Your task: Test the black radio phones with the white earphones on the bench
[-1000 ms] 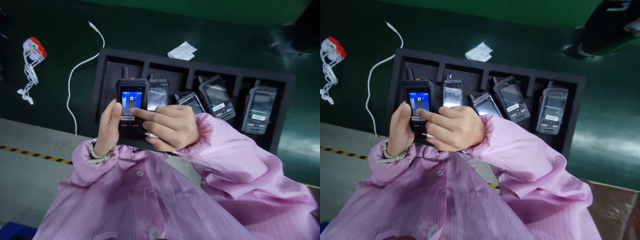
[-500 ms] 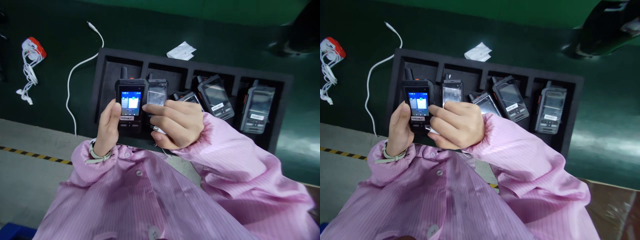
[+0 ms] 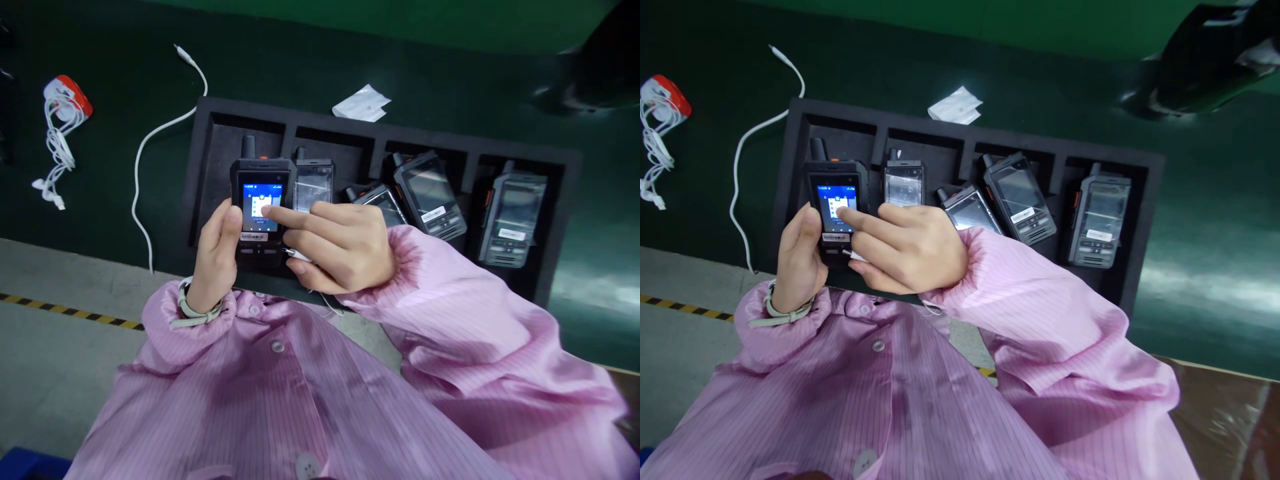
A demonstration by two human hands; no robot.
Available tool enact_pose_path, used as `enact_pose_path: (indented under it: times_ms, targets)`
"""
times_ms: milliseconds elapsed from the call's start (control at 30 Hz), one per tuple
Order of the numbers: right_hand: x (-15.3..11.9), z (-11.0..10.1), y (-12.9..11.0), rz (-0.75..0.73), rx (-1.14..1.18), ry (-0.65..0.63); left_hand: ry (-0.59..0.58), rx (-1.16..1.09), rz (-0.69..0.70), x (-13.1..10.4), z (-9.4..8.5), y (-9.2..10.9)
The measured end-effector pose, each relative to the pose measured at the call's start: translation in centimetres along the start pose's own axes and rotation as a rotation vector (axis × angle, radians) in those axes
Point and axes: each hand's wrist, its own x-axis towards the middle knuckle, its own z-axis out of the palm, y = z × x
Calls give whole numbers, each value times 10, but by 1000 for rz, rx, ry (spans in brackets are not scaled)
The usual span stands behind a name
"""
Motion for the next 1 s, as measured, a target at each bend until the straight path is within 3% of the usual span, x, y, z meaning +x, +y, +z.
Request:
enact_pose_path:
  times_ms: [300,500,667,833,1000]
  targets:
    - [-1,-3,1,-33,24,132,-9,-23,-21,-1,2,4]
    - [-2,-1,1,-60,47,93,-12,-13,-21,0,1,3]
    - [0,0,0,-30,11,-15,2,-17,-13,0,0,2]
    - [-2,-4,0,-53,29,138,-37,-56,-25,-1,2,5]
    - [-3,-9,-1,0,1,85,-18,-37,6,-1,2,3]
